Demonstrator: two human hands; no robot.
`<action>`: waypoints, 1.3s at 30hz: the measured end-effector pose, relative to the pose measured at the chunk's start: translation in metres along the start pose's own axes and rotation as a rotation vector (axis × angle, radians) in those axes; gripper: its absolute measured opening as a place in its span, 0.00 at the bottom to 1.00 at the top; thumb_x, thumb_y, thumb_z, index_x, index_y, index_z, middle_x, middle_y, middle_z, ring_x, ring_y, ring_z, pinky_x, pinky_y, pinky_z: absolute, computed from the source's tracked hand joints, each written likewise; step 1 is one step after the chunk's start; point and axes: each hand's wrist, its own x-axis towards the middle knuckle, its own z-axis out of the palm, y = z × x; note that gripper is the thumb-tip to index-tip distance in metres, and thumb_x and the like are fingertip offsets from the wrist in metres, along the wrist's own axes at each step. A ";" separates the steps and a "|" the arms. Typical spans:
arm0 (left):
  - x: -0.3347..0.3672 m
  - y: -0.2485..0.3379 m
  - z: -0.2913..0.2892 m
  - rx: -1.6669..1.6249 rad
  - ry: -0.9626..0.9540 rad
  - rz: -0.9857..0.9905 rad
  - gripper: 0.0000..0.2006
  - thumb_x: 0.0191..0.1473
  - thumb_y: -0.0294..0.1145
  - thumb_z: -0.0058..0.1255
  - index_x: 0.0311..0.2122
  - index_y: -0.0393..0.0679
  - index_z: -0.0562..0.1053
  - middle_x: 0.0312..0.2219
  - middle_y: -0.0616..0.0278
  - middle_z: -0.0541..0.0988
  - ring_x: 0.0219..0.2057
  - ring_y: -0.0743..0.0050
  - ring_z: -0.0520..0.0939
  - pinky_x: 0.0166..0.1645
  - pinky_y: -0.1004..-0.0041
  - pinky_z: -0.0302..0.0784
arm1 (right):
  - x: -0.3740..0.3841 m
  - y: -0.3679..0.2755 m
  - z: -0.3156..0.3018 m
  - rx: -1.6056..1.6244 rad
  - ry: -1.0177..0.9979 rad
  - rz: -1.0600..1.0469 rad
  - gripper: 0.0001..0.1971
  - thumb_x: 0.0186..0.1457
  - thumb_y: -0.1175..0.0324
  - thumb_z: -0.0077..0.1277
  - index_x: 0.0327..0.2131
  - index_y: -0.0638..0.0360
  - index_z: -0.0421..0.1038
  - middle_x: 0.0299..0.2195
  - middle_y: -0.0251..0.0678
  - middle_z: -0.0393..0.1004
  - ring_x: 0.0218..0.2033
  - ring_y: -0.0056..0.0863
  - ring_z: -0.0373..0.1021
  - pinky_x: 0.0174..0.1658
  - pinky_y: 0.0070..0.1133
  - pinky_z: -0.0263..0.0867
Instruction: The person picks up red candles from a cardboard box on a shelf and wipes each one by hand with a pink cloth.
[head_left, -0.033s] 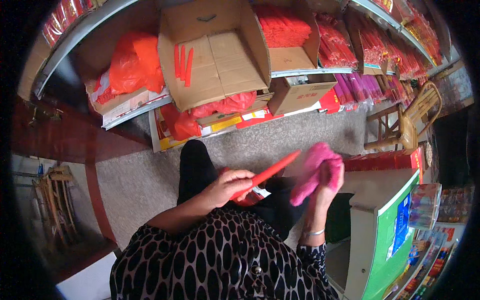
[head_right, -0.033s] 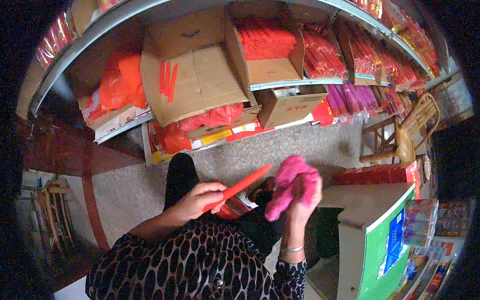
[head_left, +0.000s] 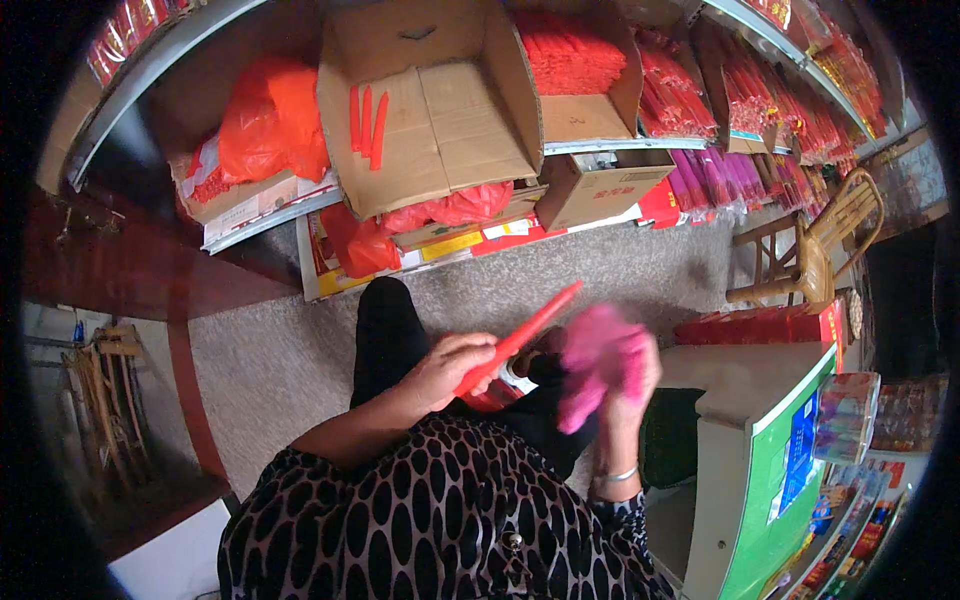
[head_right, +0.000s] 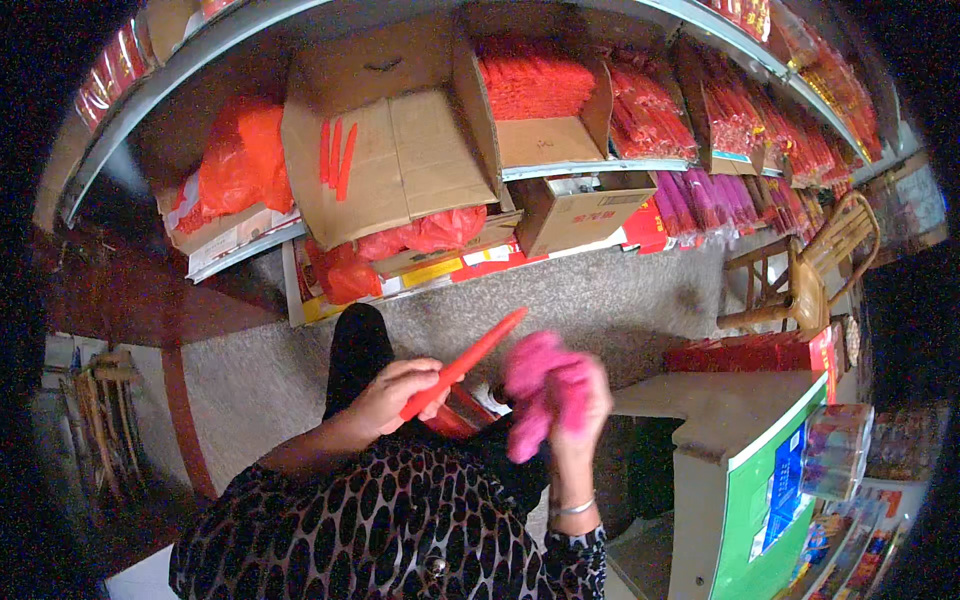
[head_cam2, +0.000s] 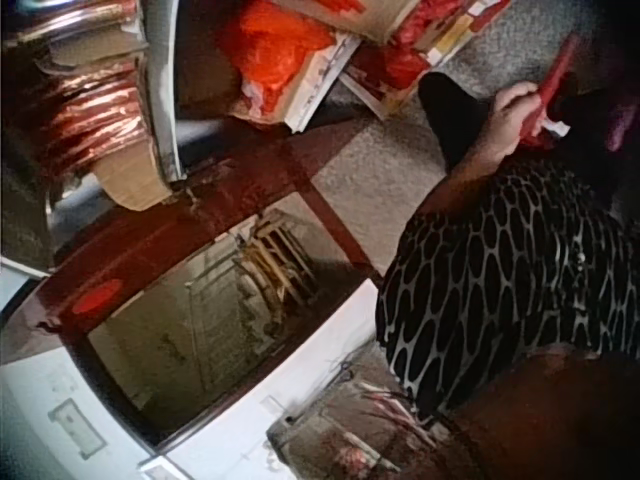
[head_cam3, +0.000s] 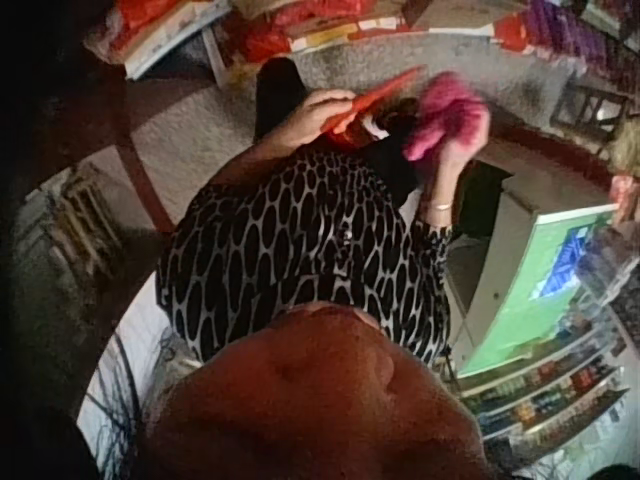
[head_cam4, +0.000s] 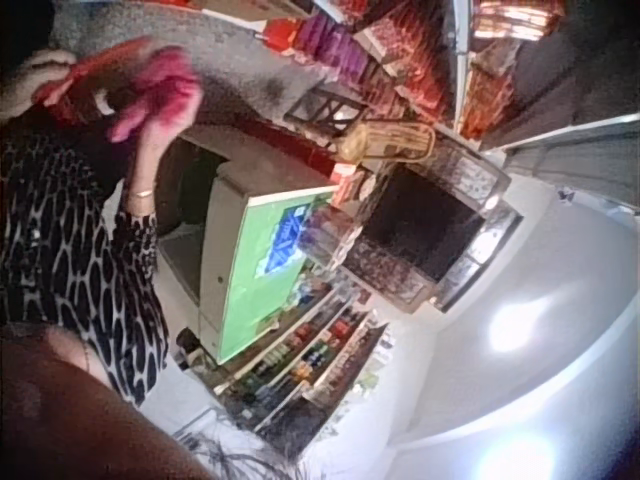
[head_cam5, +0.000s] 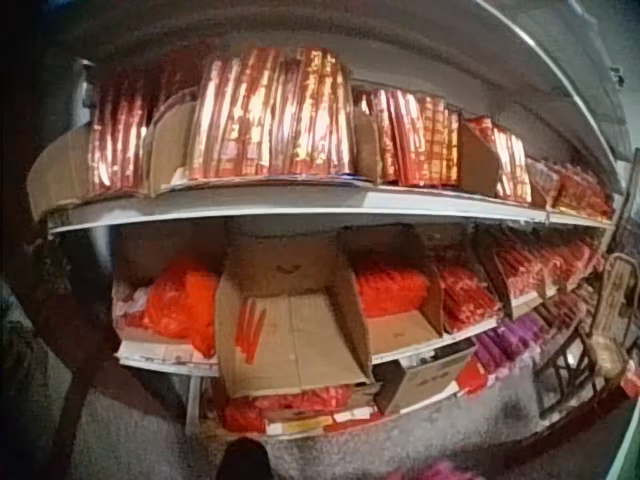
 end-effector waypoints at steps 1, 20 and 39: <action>0.002 0.000 -0.002 -0.069 0.047 -0.018 0.12 0.57 0.33 0.38 0.40 0.35 0.69 0.18 0.67 0.68 0.15 0.85 0.66 0.19 0.84 0.60 | -0.013 0.001 0.008 -0.012 -0.151 0.009 0.06 0.48 0.70 0.46 0.24 0.61 0.65 0.29 0.36 0.68 0.29 0.24 0.64 0.34 0.20 0.62; 0.004 0.000 0.004 0.134 0.148 0.083 0.11 0.58 0.35 0.40 0.37 0.38 0.69 0.21 0.71 0.69 0.19 0.89 0.66 0.22 0.85 0.61 | -0.018 -0.001 0.013 0.040 -0.204 0.109 0.05 0.41 0.79 0.48 0.26 0.60 0.66 0.29 0.32 0.67 0.32 0.23 0.65 0.37 0.19 0.62; 0.006 -0.015 -0.018 0.147 0.241 -0.038 0.12 0.56 0.37 0.43 0.33 0.37 0.71 0.23 0.72 0.71 0.22 0.89 0.68 0.26 0.84 0.64 | -0.026 -0.015 0.036 -0.044 -0.505 0.055 0.07 0.39 0.77 0.53 0.26 0.61 0.68 0.28 0.34 0.68 0.33 0.27 0.65 0.37 0.20 0.61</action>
